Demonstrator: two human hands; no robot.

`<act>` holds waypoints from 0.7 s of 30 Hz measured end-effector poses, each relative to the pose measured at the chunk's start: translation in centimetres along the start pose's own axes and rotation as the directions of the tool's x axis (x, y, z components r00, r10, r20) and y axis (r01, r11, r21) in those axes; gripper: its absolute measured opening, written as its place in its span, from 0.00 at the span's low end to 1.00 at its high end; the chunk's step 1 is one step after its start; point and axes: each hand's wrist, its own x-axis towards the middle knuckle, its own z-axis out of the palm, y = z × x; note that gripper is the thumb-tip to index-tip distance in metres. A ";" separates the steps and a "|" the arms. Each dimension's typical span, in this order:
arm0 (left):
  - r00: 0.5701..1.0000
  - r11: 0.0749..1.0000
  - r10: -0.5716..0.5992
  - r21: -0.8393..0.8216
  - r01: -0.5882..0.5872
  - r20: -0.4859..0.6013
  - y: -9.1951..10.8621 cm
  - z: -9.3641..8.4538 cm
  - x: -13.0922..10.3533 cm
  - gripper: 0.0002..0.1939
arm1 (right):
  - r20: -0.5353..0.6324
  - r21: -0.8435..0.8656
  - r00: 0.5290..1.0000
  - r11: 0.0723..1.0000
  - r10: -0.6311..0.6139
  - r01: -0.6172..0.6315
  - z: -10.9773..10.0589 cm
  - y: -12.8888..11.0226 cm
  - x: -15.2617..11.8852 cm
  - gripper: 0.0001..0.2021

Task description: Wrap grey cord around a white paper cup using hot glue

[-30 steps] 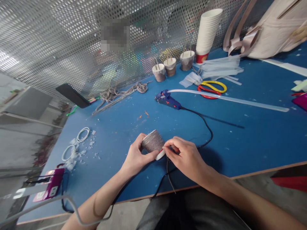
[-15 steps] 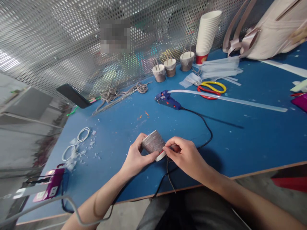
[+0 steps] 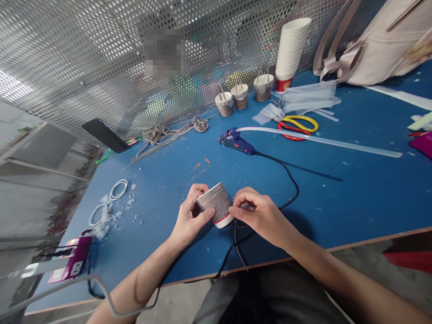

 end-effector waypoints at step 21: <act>0.982 0.954 0.189 0.236 -0.186 0.010 -0.4 1.4 -0.9 0.28 | -0.093 -0.287 0.950 0.922 -0.297 0.260 0.7 1.2 -0.3 0.07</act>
